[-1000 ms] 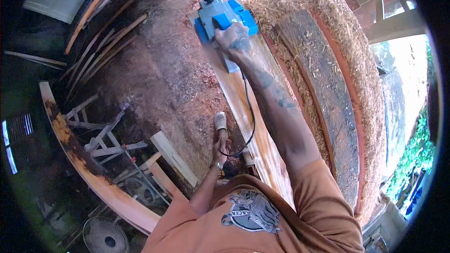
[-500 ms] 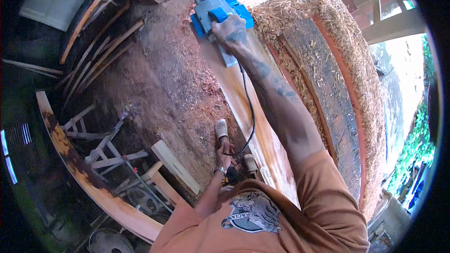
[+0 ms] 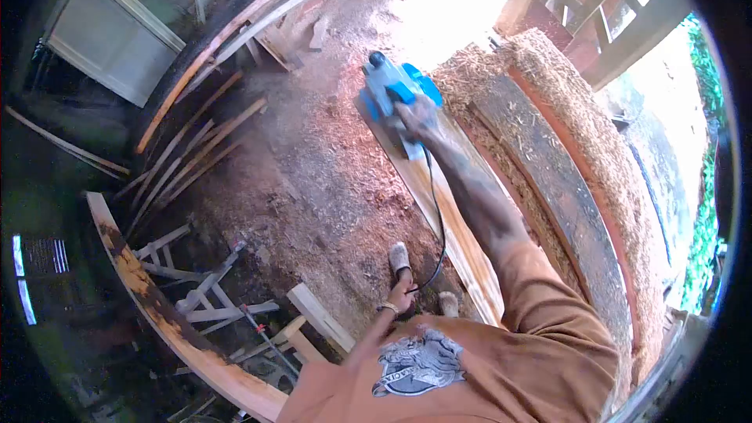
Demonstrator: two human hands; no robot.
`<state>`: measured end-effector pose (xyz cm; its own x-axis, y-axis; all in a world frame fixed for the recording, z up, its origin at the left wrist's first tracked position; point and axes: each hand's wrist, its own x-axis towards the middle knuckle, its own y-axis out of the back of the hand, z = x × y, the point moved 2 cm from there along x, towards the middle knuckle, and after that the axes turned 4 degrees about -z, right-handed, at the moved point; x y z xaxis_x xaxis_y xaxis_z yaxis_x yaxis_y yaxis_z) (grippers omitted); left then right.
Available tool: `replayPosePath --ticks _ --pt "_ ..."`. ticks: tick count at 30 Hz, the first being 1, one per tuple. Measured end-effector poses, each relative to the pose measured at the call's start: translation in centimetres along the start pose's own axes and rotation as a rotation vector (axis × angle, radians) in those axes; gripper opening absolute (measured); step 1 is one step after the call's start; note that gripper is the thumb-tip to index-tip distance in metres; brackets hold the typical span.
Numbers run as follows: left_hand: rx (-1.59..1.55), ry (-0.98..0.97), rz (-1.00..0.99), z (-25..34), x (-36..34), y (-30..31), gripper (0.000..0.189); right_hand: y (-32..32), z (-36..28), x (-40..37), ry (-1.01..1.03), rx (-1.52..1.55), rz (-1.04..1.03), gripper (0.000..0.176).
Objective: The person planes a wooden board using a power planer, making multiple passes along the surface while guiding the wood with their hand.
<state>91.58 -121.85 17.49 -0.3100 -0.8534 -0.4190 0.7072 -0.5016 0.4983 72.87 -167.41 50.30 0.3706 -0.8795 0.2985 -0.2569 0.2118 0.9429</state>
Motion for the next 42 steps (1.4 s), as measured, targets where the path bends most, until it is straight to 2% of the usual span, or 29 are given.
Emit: replayPosePath --ticks 1,2,3,4,5,7,8,9,11,12,14,15,16,17,18,19,20,22,24,27,29,30,32,34,36,38,40,41,42 --pt "0.066 -0.029 -0.063 -0.6 -1.0 1.4 0.040 0.0 -0.1 -3.7 -0.001 0.052 -0.007 0.039" --pt "0.115 -0.079 -0.148 -2.8 -1.0 1.7 0.039 2.4 -0.7 -9.0 0.085 0.054 0.144 0.041" --pt "0.164 -0.129 -0.234 -4.9 -1.0 2.0 0.038 4.2 -1.2 -13.8 -0.142 0.307 -0.016 0.041" --pt "0.177 -0.285 -0.205 -5.2 -1.7 3.2 0.037 6.0 -1.8 -18.8 -0.405 0.522 -0.127 0.043" --pt "0.183 -0.435 -0.182 -5.3 -2.0 4.6 0.037 8.0 -3.3 -24.7 -0.586 0.618 -0.046 0.043" --pt "0.225 -0.097 -0.472 -6.3 -0.7 6.0 0.035 13.5 -6.1 -34.3 -0.750 0.602 -0.057 0.044" --pt "0.293 -0.027 -0.541 0.2 -1.6 10.3 0.038 13.6 -6.0 -40.5 -0.957 0.615 -0.175 0.049" --pt "0.441 -0.152 -0.553 -1.9 1.2 10.9 0.043 16.3 -7.6 -44.4 -1.110 0.636 -0.218 0.054" --pt "0.483 -0.208 -0.482 -0.8 7.7 14.3 0.052 19.6 -10.1 -52.4 -1.153 0.525 -0.252 0.052" --pt "0.254 -0.124 -0.401 1.0 11.9 16.2 0.057 20.9 -12.1 -55.0 -1.264 0.524 -0.205 0.043" --pt "-0.725 0.088 -0.234 5.3 18.5 17.9 0.067 23.4 -16.1 -60.3 -1.482 0.524 -0.082 0.031" --pt "-1.004 0.113 -0.179 7.8 21.0 18.1 0.072 23.3 -18.5 -63.6 -1.641 0.487 0.003 0.028" --pt "-1.086 0.149 -0.225 10.7 22.7 18.5 0.077 23.3 -20.9 -66.8 -1.794 0.451 0.109 0.026" --pt "-1.122 0.195 -0.263 14.5 22.6 18.9 0.083 24.3 -23.8 -67.6 -2.005 0.452 0.231 0.024" --pt "-1.156 0.236 -0.295 18.2 22.7 18.6 0.090 23.8 -26.3 -70.6 -2.071 0.494 0.424 0.021" --pt "-0.986 0.286 -0.177 16.2 25.9 16.9 0.093 22.8 -29.2 -74.2 -2.130 0.530 0.625 0.019" --pt "-0.807 0.321 -0.061 13.9 28.4 15.5 0.096 21.6 -32.0 -79.2 -1.997 0.250 0.616 0.013" --pt "-0.798 0.274 -0.216 12.6 28.9 14.0 0.100 22.4 -37.2 -81.9 -2.215 0.473 0.953 0.012" --pt "-0.714 0.262 -0.188 8.0 33.5 14.4 0.103 21.1 -39.3 -80.0 -2.323 0.495 1.236 0.013" --pt "-0.634 0.272 -0.177 7.7 30.2 12.1 0.098 17.9 -41.7 -84.3 -2.330 0.435 1.297 0.014" --pt "-0.560 0.273 -0.185 6.6 28.3 11.8 0.094 16.6 -42.5 -85.1 -2.489 0.408 1.392 0.014" --pt "-0.510 0.356 -0.281 -0.3 33.6 13.7 0.103 16.7 -42.4 -85.6 -2.510 0.378 1.434 0.014" --pt "-0.465 0.296 -0.293 0.7 32.3 12.6 0.105 14.5 -43.9 -89.1 -2.505 0.420 1.494 0.013" --pt "-0.512 0.403 -0.263 3.7 30.3 11.1 0.107 13.6 -45.2 -92.4 -2.606 0.355 1.444 0.019" --pt "-1.541 0.367 0.279 4.5 28.3 6.4 0.099 13.5 -44.8 -96.9 -2.621 0.415 1.471 0.020" --pt "-2.527 0.262 0.945 5.1 27.5 3.3 0.090 13.3 -44.3 -98.1 -2.681 0.465 1.464 0.021" --pt "-3.469 0.448 1.061 8.2 25.8 -3.3 0.089 12.3 -44.0 -102.8 -2.604 0.495 1.465 0.019" --pt "-3.892 0.834 0.623 10.3 22.7 -7.4 0.092 11.5 -44.2 -105.4 -2.576 0.508 1.475 0.018" --pt "-4.166 1.364 -0.004 12.1 18.9 -11.6 0.095 10.0 -44.9 -108.5 -2.609 0.474 1.423 0.020"
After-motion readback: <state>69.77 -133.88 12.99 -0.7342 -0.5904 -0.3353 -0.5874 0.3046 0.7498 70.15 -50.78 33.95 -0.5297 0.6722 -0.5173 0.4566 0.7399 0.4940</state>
